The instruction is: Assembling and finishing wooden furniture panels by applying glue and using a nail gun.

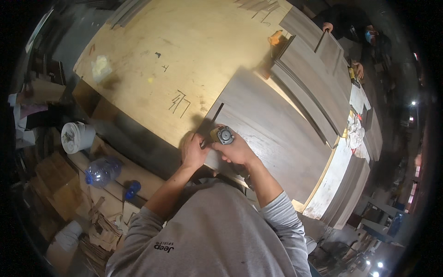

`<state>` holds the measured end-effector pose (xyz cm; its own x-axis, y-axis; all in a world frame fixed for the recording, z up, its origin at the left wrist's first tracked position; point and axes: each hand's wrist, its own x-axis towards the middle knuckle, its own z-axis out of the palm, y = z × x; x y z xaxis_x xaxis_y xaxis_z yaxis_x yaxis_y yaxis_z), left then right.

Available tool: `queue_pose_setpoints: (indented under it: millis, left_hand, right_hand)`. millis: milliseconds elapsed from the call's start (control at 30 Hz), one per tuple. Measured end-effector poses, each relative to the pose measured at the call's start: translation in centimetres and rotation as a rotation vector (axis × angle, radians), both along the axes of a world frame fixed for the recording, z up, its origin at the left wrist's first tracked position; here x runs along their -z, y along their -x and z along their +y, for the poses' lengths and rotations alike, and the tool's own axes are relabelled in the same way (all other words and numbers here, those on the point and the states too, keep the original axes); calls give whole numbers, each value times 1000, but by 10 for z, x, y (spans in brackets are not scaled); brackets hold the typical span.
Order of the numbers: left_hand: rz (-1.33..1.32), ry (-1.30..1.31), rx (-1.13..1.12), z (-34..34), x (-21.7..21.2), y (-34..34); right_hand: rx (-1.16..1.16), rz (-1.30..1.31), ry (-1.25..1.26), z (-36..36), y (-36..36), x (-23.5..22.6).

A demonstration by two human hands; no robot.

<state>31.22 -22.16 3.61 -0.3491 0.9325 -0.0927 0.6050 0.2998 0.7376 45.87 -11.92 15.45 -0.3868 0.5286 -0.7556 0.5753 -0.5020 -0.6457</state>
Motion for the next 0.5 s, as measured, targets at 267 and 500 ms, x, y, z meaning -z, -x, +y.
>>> queue_pose_setpoints:
  millis: [267,500]
  left_hand:
    - [33,34,44,-2,-2,-5]
    - [39,-102,62,2,6,-10]
  right_hand:
    - [86,-39,41,0,0,-13]
    - [217,74,-158,-48,-106,-53]
